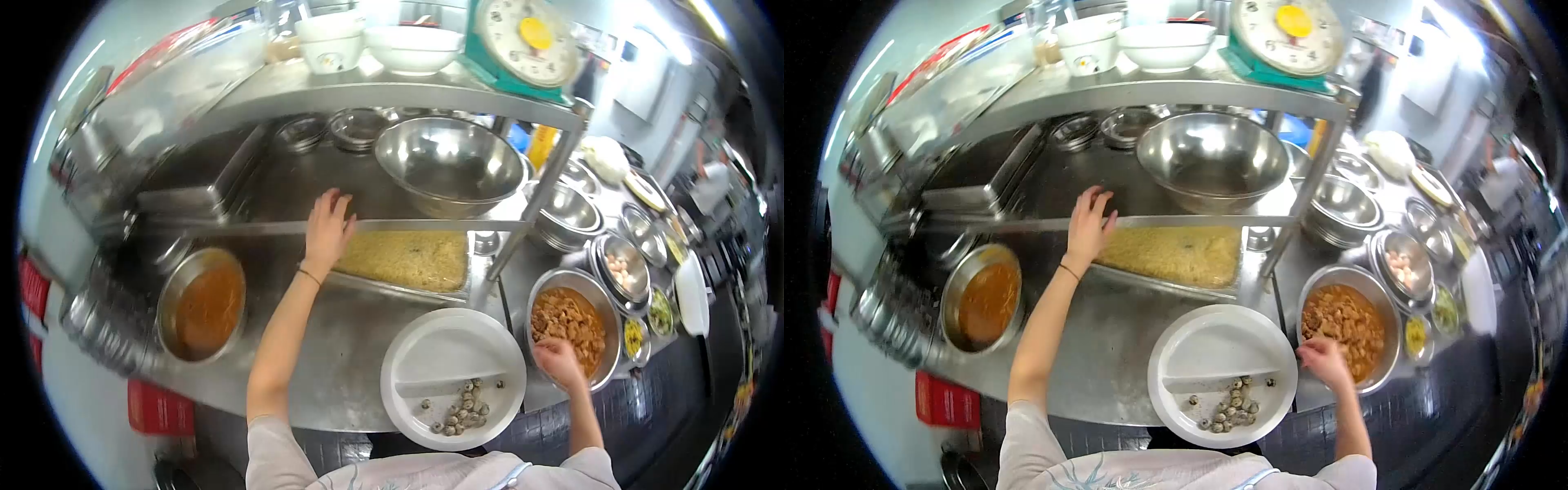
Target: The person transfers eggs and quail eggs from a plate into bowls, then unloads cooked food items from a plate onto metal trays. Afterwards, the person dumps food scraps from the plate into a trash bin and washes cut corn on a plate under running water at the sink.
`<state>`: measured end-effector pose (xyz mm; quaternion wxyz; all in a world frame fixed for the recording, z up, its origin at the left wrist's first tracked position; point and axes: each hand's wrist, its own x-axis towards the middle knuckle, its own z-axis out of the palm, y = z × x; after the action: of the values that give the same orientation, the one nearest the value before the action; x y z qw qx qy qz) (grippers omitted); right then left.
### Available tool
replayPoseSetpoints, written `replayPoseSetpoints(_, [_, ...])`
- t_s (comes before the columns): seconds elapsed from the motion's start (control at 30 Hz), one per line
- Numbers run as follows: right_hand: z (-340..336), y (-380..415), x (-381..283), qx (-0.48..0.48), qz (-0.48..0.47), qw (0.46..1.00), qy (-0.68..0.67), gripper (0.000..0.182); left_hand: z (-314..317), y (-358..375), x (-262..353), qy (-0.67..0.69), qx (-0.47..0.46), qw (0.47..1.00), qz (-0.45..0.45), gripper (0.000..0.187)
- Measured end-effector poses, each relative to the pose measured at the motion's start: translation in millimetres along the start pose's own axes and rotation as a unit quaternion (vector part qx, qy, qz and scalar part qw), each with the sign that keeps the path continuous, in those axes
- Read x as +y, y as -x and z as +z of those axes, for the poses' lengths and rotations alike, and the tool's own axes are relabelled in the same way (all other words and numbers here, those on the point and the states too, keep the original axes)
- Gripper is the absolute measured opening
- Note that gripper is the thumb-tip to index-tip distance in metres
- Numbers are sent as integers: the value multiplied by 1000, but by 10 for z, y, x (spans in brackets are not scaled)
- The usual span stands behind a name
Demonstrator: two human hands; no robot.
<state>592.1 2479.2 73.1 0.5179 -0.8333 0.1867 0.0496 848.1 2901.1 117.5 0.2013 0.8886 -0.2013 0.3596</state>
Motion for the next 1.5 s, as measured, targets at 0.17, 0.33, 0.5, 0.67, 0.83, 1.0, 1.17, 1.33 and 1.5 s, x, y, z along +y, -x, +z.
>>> replayPoseSetpoints(0.17, [1062,445,809,-115,92,988,-39,25,358,-1006,-392,-59,-45,993,89,24])
replayPoseSetpoints(0.33, [1323,916,907,-53,94,990,-90,27,844,-1691,-836,-212,-148,963,79,38])
replayPoseSetpoints(0.5, [1304,1307,921,38,197,964,-173,27,1066,-1889,-960,-177,-208,943,192,21])
replayPoseSetpoints(0.67, [1382,1517,1028,87,268,930,-236,27,1073,-2027,-909,-91,-215,952,200,21])
replayPoseSetpoints(0.83, [1375,1637,905,99,308,913,-249,27,764,-2166,-708,-156,-332,914,173,29])
replayPoseSetpoints(1.0, [1361,1624,919,92,310,909,-262,28,784,-2272,-836,-156,-330,917,162,31])
replayPoseSetpoints(1.17, [1337,1715,962,78,307,895,-313,27,831,-2344,-1019,-170,-301,927,142,33])
replayPoseSetpoints(1.33, [1365,1919,980,101,322,874,-349,28,920,-2391,-1333,-189,-220,951,108,36])
replayPoseSetpoints(1.5, [1404,2019,974,124,307,889,-316,22,874,-2162,-1700,-225,-110,966,69,39])
